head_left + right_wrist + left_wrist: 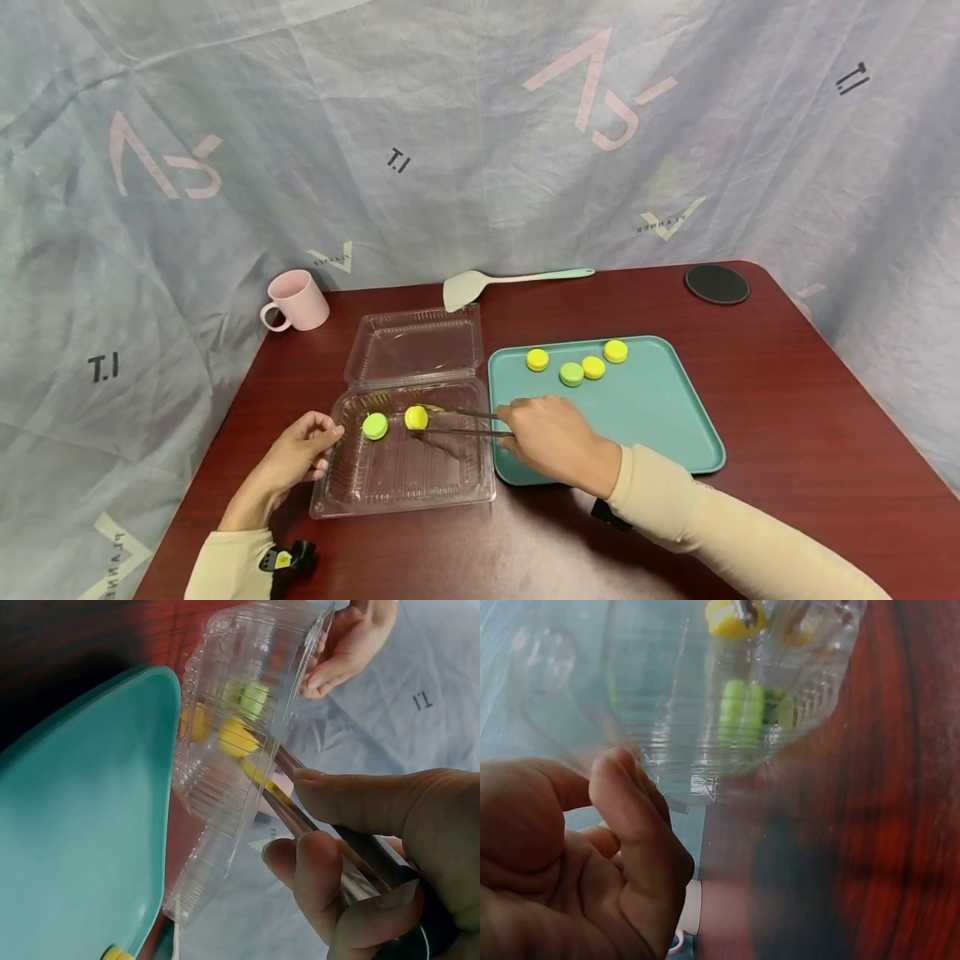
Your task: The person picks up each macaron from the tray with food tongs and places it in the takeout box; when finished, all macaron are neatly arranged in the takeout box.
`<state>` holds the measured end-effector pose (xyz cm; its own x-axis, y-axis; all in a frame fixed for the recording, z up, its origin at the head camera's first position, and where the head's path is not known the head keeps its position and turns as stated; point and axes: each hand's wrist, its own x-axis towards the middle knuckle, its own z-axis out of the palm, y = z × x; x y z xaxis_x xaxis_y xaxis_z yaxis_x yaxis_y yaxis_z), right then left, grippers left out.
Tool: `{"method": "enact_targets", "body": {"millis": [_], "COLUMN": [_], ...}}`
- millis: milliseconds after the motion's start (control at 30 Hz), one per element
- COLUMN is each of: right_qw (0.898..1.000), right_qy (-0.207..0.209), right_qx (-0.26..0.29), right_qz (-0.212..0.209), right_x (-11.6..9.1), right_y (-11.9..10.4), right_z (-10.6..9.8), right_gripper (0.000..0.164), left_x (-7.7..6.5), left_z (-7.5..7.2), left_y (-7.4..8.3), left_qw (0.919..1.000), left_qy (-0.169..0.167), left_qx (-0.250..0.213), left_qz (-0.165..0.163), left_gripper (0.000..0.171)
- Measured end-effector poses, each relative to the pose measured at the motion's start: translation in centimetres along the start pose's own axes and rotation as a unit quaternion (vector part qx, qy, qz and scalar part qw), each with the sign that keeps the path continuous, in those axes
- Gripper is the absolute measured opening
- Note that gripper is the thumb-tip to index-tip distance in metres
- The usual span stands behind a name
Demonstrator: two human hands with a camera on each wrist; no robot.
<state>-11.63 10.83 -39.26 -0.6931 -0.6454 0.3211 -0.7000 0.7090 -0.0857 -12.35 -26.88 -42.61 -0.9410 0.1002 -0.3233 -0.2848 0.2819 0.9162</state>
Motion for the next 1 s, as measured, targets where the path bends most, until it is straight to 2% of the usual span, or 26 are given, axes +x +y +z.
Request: {"method": "enact_targets", "body": {"millis": [167,367,533,733,1000], "right_qw": [1.000,1.000,1.000,1.000,1.000], "right_qy": [-0.012,-0.018,-0.010,0.012,0.002], "right_qx": [-0.011,0.001,0.004,-0.012,-0.011], "right_qz": [-0.001,0.005,0.002,-0.008,0.005], "right_x": [0.3,0.3,0.0,-0.3,-0.6], "right_y": [-0.2,-0.2,-0.1,0.1,0.0], "right_z": [0.5,0.8,0.5,0.0,-0.2], "right_gripper": [0.024,0.026,0.022,0.024,0.025], "left_x": [0.0,0.1,0.1,0.1,-0.3], "left_z": [0.1,0.1,0.1,0.1,0.0], "left_y": [-0.2,-0.1,0.0,0.1,-0.1], "left_qw": [1.0000,1.0000,1.0000,0.9995,0.9977], "left_qy": [0.000,0.001,0.008,0.021,0.027], "left_qx": [-0.006,-0.005,0.004,0.023,0.052], "left_qz": [-0.003,0.002,0.001,-0.008,-0.035], "left_gripper": [0.019,0.018,0.019,0.020,0.037]}}
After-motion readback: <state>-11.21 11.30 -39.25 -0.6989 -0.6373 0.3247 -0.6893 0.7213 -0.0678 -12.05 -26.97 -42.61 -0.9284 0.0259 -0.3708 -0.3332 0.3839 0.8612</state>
